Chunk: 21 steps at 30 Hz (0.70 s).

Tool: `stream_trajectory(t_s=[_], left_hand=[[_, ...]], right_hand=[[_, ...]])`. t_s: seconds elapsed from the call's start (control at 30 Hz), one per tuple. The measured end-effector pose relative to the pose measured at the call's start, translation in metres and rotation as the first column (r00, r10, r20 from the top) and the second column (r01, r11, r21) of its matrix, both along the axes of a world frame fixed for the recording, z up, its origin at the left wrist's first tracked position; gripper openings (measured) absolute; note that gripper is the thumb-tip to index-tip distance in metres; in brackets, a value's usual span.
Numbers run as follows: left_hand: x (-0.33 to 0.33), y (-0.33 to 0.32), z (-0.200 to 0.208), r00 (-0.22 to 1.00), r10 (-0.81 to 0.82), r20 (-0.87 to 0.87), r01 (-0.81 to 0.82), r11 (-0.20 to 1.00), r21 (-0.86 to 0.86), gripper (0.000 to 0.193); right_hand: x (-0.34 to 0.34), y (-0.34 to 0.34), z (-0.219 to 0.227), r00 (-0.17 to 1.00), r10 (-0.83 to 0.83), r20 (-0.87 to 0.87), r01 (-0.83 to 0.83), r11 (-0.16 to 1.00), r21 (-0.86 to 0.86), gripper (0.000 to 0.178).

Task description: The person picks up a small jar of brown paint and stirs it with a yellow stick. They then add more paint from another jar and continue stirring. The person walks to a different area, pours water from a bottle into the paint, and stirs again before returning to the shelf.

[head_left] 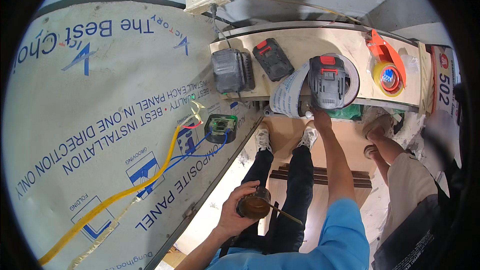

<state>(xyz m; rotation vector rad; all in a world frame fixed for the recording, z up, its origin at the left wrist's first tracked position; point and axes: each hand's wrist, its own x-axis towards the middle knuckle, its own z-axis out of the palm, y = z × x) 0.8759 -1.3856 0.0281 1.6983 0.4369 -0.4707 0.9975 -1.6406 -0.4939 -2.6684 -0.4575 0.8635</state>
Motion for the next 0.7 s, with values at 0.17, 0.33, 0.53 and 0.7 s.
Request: stream_trajectory(t_s=[0.17,0.33,0.53,0.7], left_hand=[[-0.005,-0.003,-0.013,0.999,0.008,-0.032,-0.009,0.999,-0.035,0.082],[-0.007,0.001,-0.01,0.999,-0.011,-0.03,0.011,1.0,0.021,0.082],[-0.008,0.008,0.011,0.998,-0.047,0.047,0.045,0.998,0.045,0.083],[-0.011,0.009,0.057,0.986,-0.106,0.128,0.103,0.994,0.024,0.084]], right_hand=[[0.016,0.0,-0.005,0.903,0.403,-0.149,-0.41,0.912,-0.017,0.057],[0.007,0.021,0.017,0.975,0.207,-0.079,-0.21,0.977,-0.027,0.047],[-0.034,0.005,0.132,0.846,-0.533,0.02,0.517,0.83,0.21,0.045],[-0.039,-0.011,0.295,0.694,-0.72,0.015,0.676,0.658,0.33,0.04]])
